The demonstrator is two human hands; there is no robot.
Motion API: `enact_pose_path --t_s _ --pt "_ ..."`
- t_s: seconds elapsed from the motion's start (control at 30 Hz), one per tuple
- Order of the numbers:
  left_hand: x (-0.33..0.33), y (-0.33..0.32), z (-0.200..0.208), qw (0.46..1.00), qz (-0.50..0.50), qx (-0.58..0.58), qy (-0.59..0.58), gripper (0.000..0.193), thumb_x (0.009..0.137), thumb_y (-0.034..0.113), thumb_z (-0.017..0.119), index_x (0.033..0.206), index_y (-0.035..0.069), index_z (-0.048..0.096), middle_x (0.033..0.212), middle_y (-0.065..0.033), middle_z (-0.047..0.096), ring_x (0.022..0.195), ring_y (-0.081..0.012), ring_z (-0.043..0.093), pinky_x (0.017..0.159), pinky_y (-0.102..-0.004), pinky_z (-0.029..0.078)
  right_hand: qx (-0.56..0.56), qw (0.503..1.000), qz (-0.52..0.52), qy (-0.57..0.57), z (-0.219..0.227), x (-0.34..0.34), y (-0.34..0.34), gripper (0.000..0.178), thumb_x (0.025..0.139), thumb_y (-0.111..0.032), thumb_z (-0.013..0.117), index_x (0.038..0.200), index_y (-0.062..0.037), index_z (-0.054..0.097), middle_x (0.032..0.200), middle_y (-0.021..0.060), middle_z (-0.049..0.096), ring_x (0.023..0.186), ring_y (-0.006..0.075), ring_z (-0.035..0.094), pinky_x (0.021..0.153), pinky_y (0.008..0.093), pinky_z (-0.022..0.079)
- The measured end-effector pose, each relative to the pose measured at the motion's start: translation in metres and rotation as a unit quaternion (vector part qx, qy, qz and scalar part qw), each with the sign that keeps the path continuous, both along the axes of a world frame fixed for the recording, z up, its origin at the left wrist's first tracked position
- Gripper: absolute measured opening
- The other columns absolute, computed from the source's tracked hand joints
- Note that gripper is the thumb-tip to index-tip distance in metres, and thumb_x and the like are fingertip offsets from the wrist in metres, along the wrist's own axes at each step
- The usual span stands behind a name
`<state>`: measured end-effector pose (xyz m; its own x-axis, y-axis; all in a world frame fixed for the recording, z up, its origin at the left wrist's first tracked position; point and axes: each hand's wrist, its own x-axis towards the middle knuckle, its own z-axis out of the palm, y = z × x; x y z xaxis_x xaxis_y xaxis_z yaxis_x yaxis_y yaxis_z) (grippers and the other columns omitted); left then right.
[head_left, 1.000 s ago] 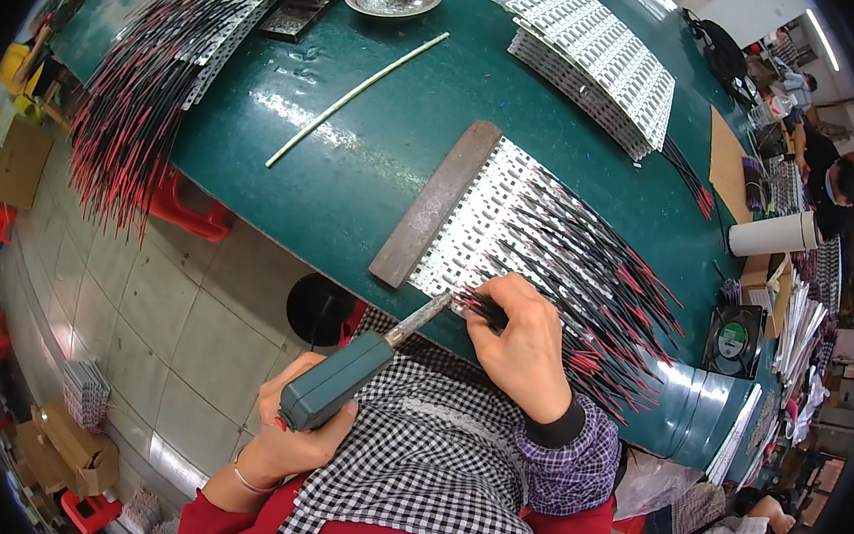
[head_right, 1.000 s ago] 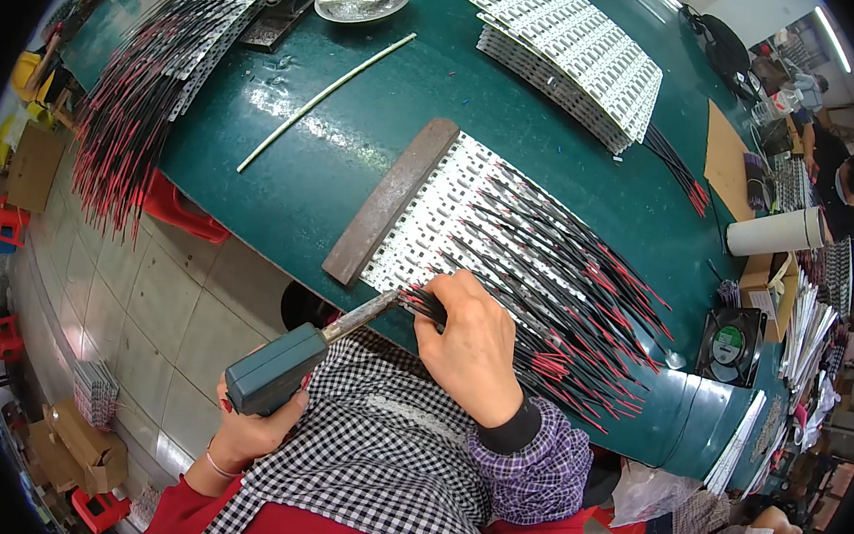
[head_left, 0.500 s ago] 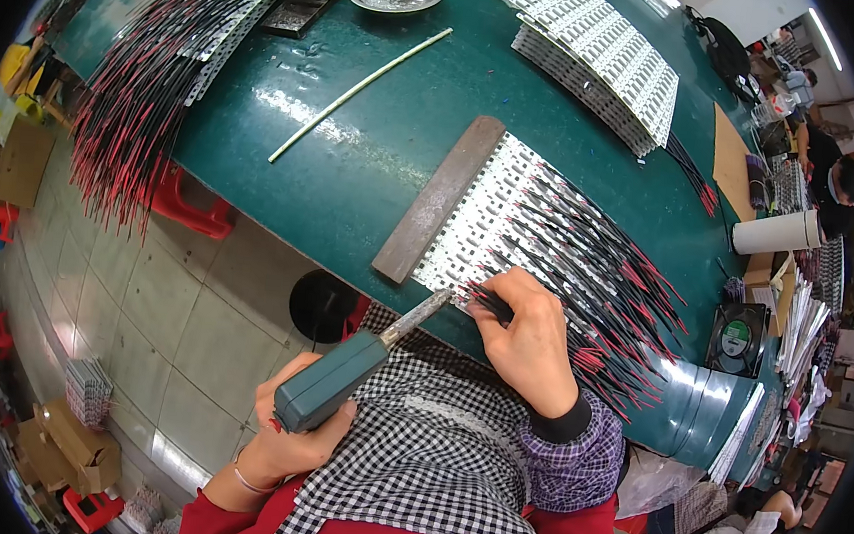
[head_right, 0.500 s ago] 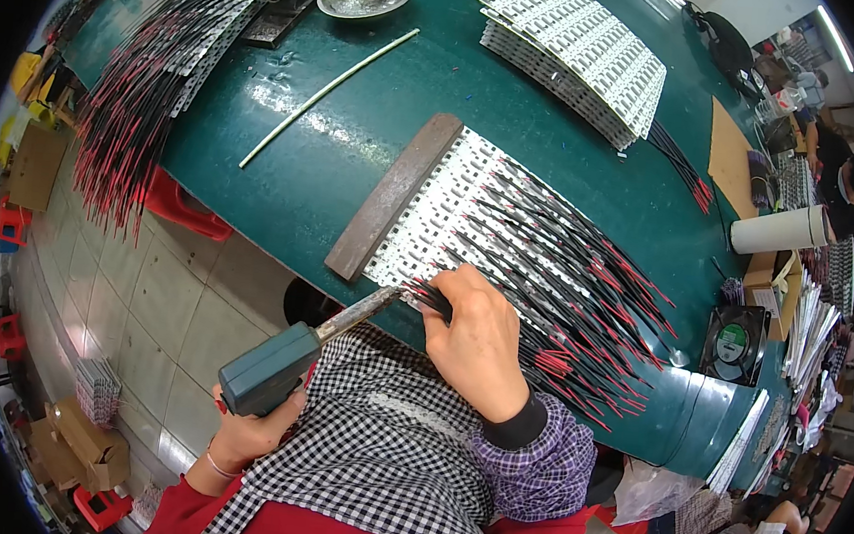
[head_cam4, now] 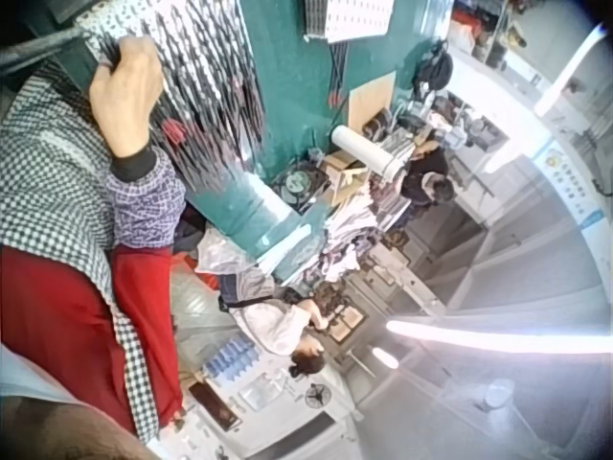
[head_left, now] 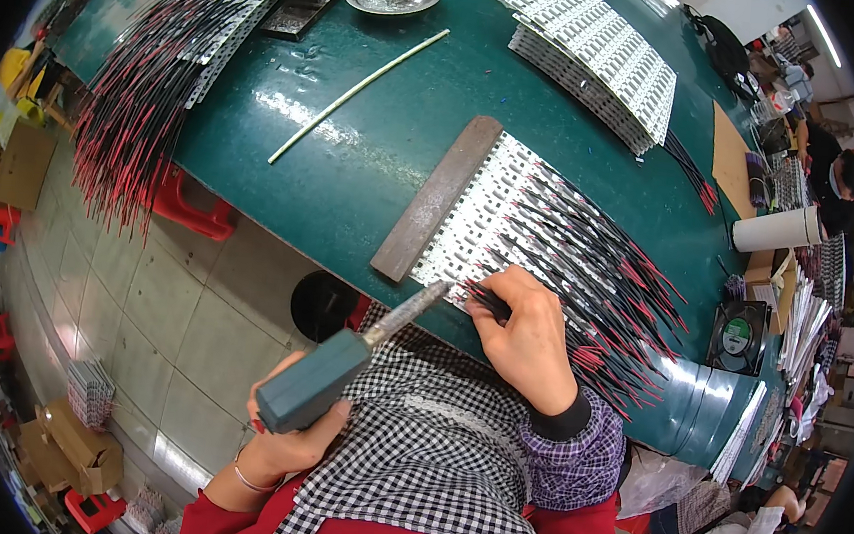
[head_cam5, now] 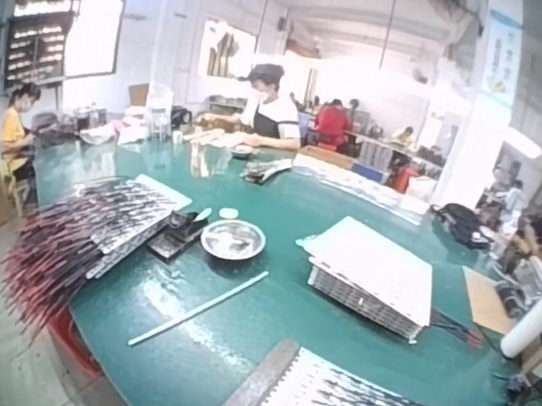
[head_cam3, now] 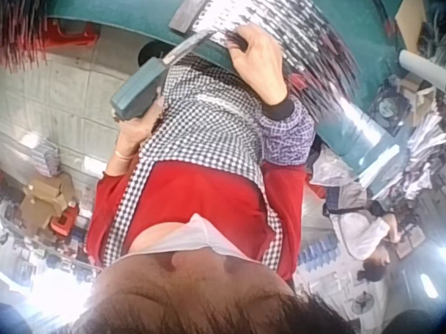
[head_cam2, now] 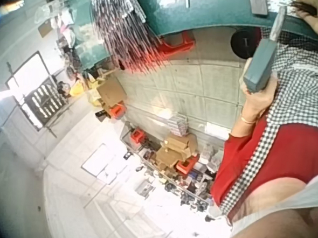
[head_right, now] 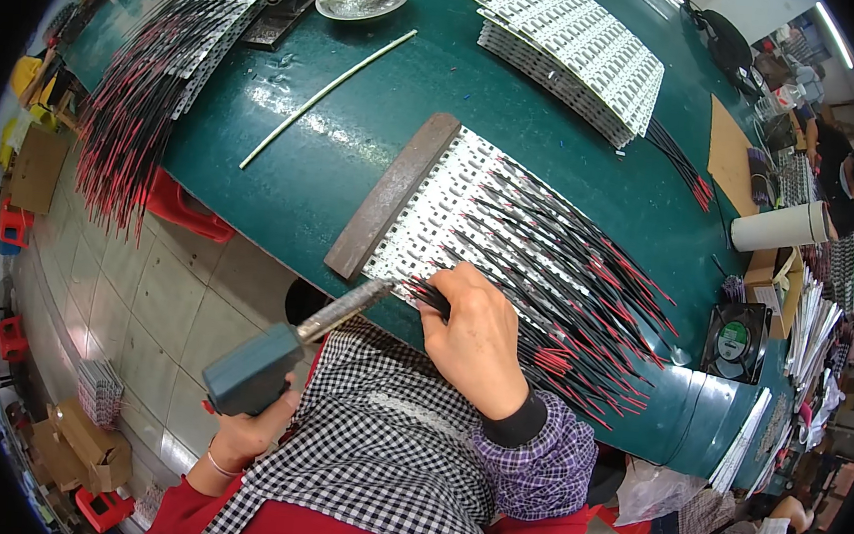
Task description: The person aligns and inserts wires into an array of circuit board strips and solders them using a soldering gun.
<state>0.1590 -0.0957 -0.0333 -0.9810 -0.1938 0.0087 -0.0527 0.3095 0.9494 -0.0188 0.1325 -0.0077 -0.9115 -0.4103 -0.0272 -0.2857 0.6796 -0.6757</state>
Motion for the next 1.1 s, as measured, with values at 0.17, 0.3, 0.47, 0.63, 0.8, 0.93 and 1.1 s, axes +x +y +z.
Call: enact_pose_path --t_s 0.17,0.3,0.47,0.63,0.8,0.93,1.1 --pt "-0.018 0.006 -0.005 0.992 0.095 0.075 0.017 0.025 0.086 -0.001 0.077 0.110 -0.003 0.071 0.106 -0.0114 0.072 0.085 -0.0192 0.069 0.076 -0.0297 0.055 0.005 1.000 0.008 -0.001 0.001 -0.002 0.003 0.014 0.081 -0.002 0.073 0.094 0.0013 0.069 0.089 0.0160 0.064 0.082 0.0387 0.067 0.072 0.0467 0.052" --pt "-0.058 0.020 -0.016 0.988 0.139 0.022 0.070 0.032 0.085 -0.004 0.078 0.115 -0.005 0.067 0.104 -0.0118 0.071 0.091 -0.0209 0.069 0.082 -0.0309 0.055 0.087 0.992 0.052 0.080 0.018 0.000 0.009 0.012 0.083 0.002 0.063 0.095 0.0001 0.061 0.091 0.0167 0.060 0.084 0.0381 0.064 0.072 0.0491 0.052" --pt "-0.109 0.033 -0.028 0.966 0.150 -0.117 0.177 0.034 0.084 -0.003 0.083 0.112 -0.004 0.065 0.112 -0.0088 0.066 0.096 -0.0148 0.063 0.082 -0.0277 0.052 0.216 0.934 -0.020 0.284 0.016 -0.018 0.023 0.012 0.079 -0.002 0.060 0.088 -0.0068 0.054 0.087 0.0091 0.054 0.086 0.0286 0.059 0.070 0.0411 0.049" --pt "-0.123 0.047 -0.030 0.946 0.106 -0.208 0.225 0.040 0.077 -0.003 0.085 0.112 -0.007 0.067 0.113 -0.0206 0.067 0.098 -0.0322 0.069 0.085 -0.0366 0.055 0.183 0.941 -0.013 0.284 -0.028 -0.023 0.045 0.013 0.079 0.001 0.059 0.089 -0.0057 0.053 0.090 0.0112 0.052 0.086 0.0301 0.056 0.071 0.0404 0.047" --pt "-0.122 0.046 -0.029 0.936 0.165 -0.222 0.219 0.033 0.076 -0.006 0.083 0.106 -0.007 0.068 0.112 -0.0197 0.068 0.098 -0.0324 0.069 0.084 -0.0372 0.055 0.158 0.960 -0.003 0.233 -0.022 -0.016 0.060 0.017 0.076 0.004 0.059 0.091 -0.0040 0.054 0.092 0.0121 0.053 0.084 0.0310 0.056 0.074 0.0417 0.047" --pt "-0.119 0.039 -0.037 0.950 0.193 -0.179 0.170 0.039 0.075 -0.007 0.083 0.111 -0.007 0.068 0.115 -0.0220 0.069 0.101 -0.0322 0.071 0.087 -0.0376 0.058 0.160 0.963 -0.020 0.215 -0.015 -0.007 0.074 0.021 0.077 0.003 0.059 0.097 -0.0026 0.057 0.098 0.0125 0.057 0.088 0.0316 0.058 0.075 0.0414 0.047" --pt "-0.122 0.040 -0.025 0.953 0.178 -0.173 0.172 0.033 0.080 -0.007 0.082 0.110 -0.007 0.067 0.115 -0.0110 0.067 0.098 -0.0200 0.067 0.086 -0.0305 0.054 0.058 0.987 -0.041 0.143 0.031 -0.012 0.101 0.031 0.074 0.014 0.058 0.102 -0.0012 0.058 0.100 0.0177 0.056 0.093 0.0386 0.059 0.076 0.0445 0.050"
